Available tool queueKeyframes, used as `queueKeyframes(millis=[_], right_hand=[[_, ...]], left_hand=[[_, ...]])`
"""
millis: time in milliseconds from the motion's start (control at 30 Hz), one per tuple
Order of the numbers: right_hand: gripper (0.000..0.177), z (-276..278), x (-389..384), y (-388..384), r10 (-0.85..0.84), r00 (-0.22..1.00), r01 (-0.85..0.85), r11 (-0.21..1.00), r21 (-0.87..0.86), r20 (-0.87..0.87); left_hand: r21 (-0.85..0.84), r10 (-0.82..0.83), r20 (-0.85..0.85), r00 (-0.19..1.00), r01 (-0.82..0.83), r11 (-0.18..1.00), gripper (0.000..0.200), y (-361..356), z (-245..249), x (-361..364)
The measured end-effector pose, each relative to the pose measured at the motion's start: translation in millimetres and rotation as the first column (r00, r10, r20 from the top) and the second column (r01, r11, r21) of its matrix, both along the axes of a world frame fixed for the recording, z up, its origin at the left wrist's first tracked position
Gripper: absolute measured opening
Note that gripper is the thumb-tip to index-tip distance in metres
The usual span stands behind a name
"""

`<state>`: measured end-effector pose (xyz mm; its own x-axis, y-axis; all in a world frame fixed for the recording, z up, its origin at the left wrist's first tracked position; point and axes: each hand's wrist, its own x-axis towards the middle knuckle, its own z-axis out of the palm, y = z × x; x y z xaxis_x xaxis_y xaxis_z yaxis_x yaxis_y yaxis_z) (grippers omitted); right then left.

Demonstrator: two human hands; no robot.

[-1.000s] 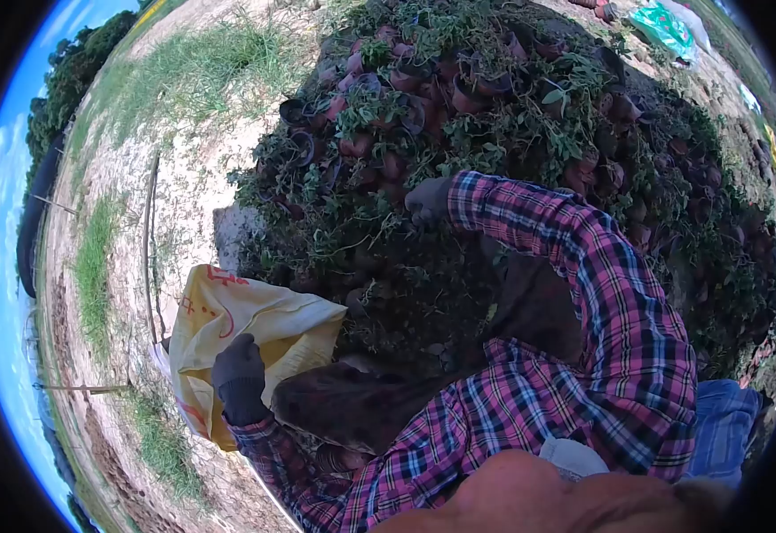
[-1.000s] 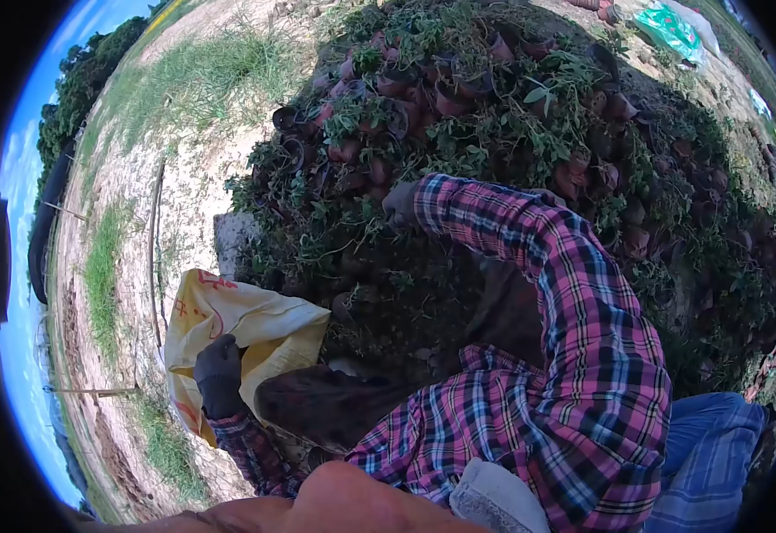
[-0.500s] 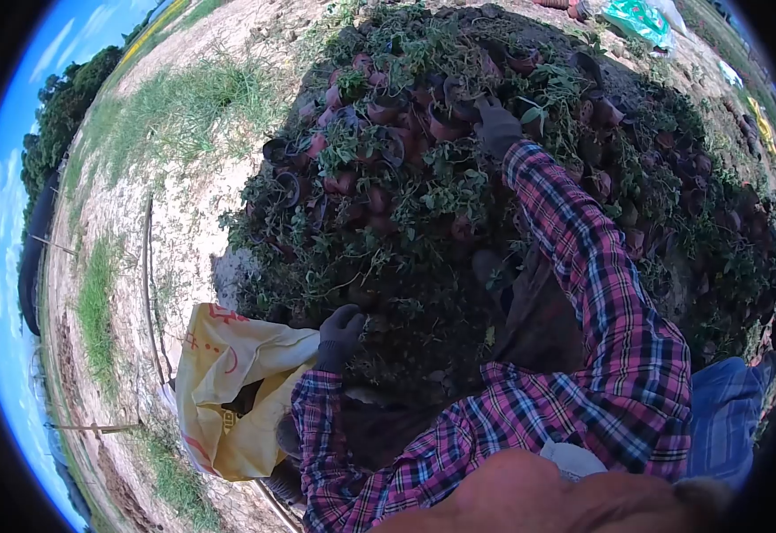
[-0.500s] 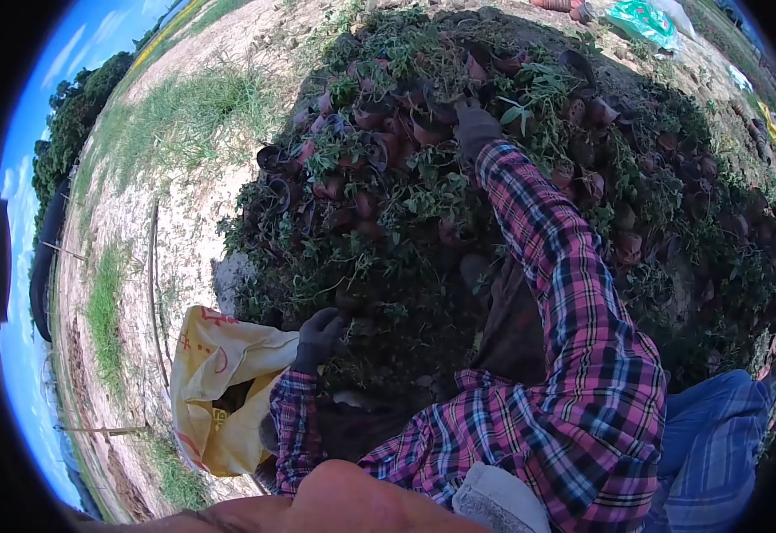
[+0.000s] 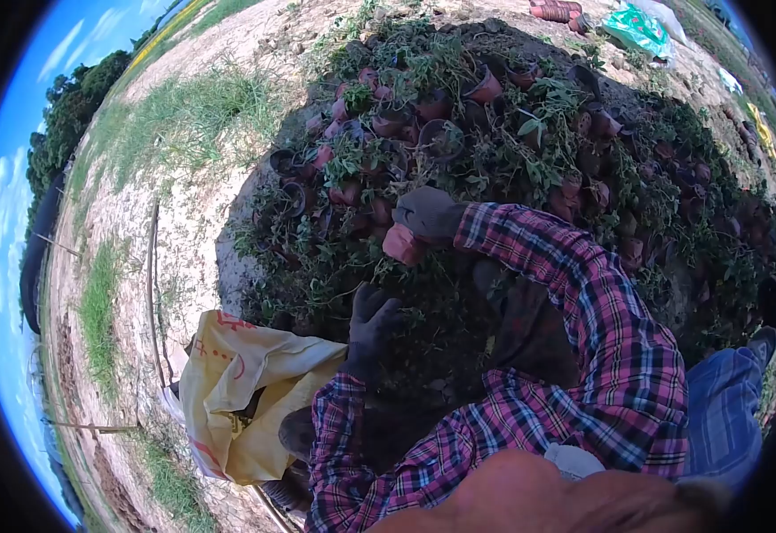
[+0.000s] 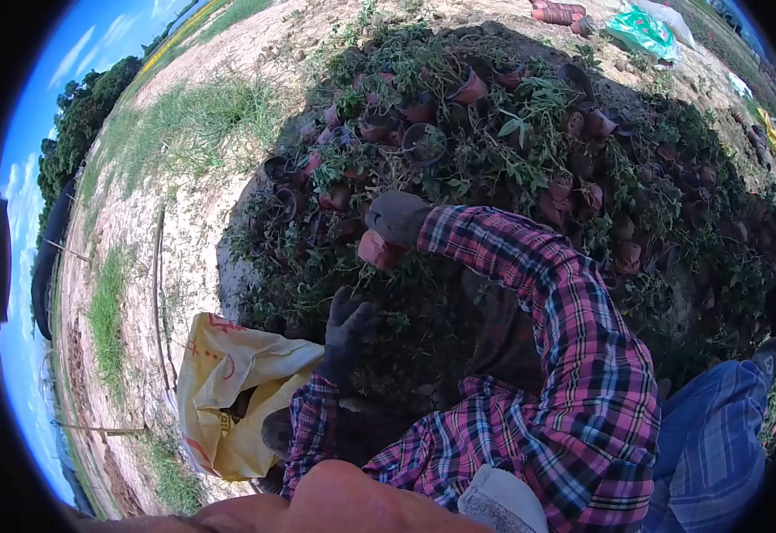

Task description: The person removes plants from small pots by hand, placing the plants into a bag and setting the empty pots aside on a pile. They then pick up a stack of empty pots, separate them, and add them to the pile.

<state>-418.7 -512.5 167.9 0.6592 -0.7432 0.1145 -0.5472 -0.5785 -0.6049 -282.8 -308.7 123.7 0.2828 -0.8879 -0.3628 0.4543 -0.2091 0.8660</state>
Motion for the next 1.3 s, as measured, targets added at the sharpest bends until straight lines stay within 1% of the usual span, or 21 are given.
queueKeyframes(millis=[33, 100, 200, 300, 333, 400, 433, 500, 567, 600, 700, 733, 833, 867, 900, 967, 1000, 1067, 1133, 1233, 1300], right_hand=[[0.031, -14, 15, 13, 0.149, 0.987, -0.156, 0.981, 0.117, 0.061], [0.035, -25, 40, 47, 0.218, 0.973, -0.23, 0.919, 0.32, 0.072], [0.037, -18, 42, 61, 0.136, 0.976, -0.218, 0.524, 0.823, 0.172], [0.036, -29, 36, 92, 0.263, 0.697, -0.678, 0.546, 0.493, 0.667], [0.033, -27, 34, 96, 0.213, 0.773, -0.602, 0.546, 0.583, 0.598], [0.035, -35, 38, 89, 0.35, 0.834, -0.55, 0.583, 0.598, 0.426], [0.036, -44, 40, 86, 0.408, 0.851, -0.523, 0.602, 0.603, 0.331], [0.027, -64, 43, 95, 0.376, 0.831, -0.544, 0.703, 0.458, 0.41], [0.02, -61, 43, 101, 0.332, 0.793, -0.551, 0.747, 0.371, 0.511], [0.015, -61, 42, 101, 0.353, 0.794, -0.565, 0.73, 0.385, 0.496], [0.013, -54, 39, 105, 0.319, 0.774, -0.619, 0.568, 0.543, 0.547], [0.017, -53, 39, 105, 0.32, 0.757, -0.642, 0.531, 0.554, 0.57], [0.034, -32, 31, 101, 0.318, 0.879, -0.459, 0.36, 0.812, 0.355], [0.036, -68, 38, 96, 0.288, 0.843, -0.534, 0.33, 0.779, 0.455], [0.037, -61, 33, 98, 0.177, 0.854, -0.52, 0.266, 0.812, 0.49], [0.041, -37, 27, 105, -0.033, 0.847, -0.524, 0.12, 0.843, 0.531], [0.034, -62, 41, 96, 0.126, 0.873, -0.487, 0.208, 0.848, 0.471], [0.032, -82, 54, 104, 0.116, 0.844, -0.535, 0.13, 0.835, 0.523], [0.03, -89, 55, 100, 0.149, 0.84, -0.542, 0.186, 0.82, 0.522], [0.028, -109, 47, 86, 0.286, 0.879, -0.476, 0.498, 0.725, 0.381], [0.028, -119, 45, 80, 0.388, 0.888, -0.459, 0.712, 0.531, 0.248]], left_hand=[[-0.066, 0.06, 0.037, 0.998, -0.057, 0.996, 0.04, -1, 8, -7], [-0.186, -0.122, 0.148, 0.982, 0.148, 0.971, 0.049, -3, -4, 6], [-0.105, -0.064, 0.05, 0.997, 0.069, 0.992, 0.05, 4, -3, 12], [-0.074, -0.035, -0.125, 0.991, 0.026, 0.997, 0.039, 7, 1, 23], [-0.048, -0.01, -0.154, 0.988, 0.002, 0.999, 0.037, 8, 1, 26], [0.053, 0.078, -0.122, 0.989, -0.071, 0.996, 0.037, 20, -9, 30], [0.052, -0.009, -0.112, 0.994, 0.015, 0.999, 0.041, 26, -17, 37], [0.044, -0.189, -0.084, 0.978, 0.193, 0.98, 0.051, 29, -30, 53], [-0.012, -0.151, -0.254, 0.955, 0.153, 0.988, 0.053, 28, 15, 22], [-0.038, -0.134, -0.338, 0.931, 0.129, 0.991, 0.055, 28, 31, 12], [0.012, -0.171, -0.382, 0.908, 0.19, 0.982, 0.055, 35, -8, 38], [-0.017, -0.152, -0.283, 0.947, 0.154, 0.988, 0.051, 36, -12, 42], [-0.109, -0.041, -0.101, 0.994, 0.029, 0.994, 0.042, 31, -12, 49], [-0.133, 0.037, -0.125, 0.992, -0.054, 0.99, 0.042, 28, -13, 53], [-0.148, 0.116, -0.148, 0.982, -0.138, 0.979, 0.042, 26, -13, 55], [-0.115, 0.057, 0.106, 0.993, -0.045, 0.992, 0.047, 28, -15, 63], [-0.097, 0.032, 0.237, 0.971, -0.009, 0.995, 0.049, 25, -8, 62], [-0.173, 0.008, 0.4, 0.917, 0.067, 0.983, 0.056, 25, 15, 35], [-0.192, 0.019, 0.473, 0.881, 0.082, 0.978, 0.069, 25, 7, 29], [-0.18, 0.018, 0.781, 0.625, 0.198, 0.964, 0.065, 28, 1, 31], [-0.211, 0.04, 0.517, 0.855, 0.082, 0.974, 0.062, 25, 8, 17]])
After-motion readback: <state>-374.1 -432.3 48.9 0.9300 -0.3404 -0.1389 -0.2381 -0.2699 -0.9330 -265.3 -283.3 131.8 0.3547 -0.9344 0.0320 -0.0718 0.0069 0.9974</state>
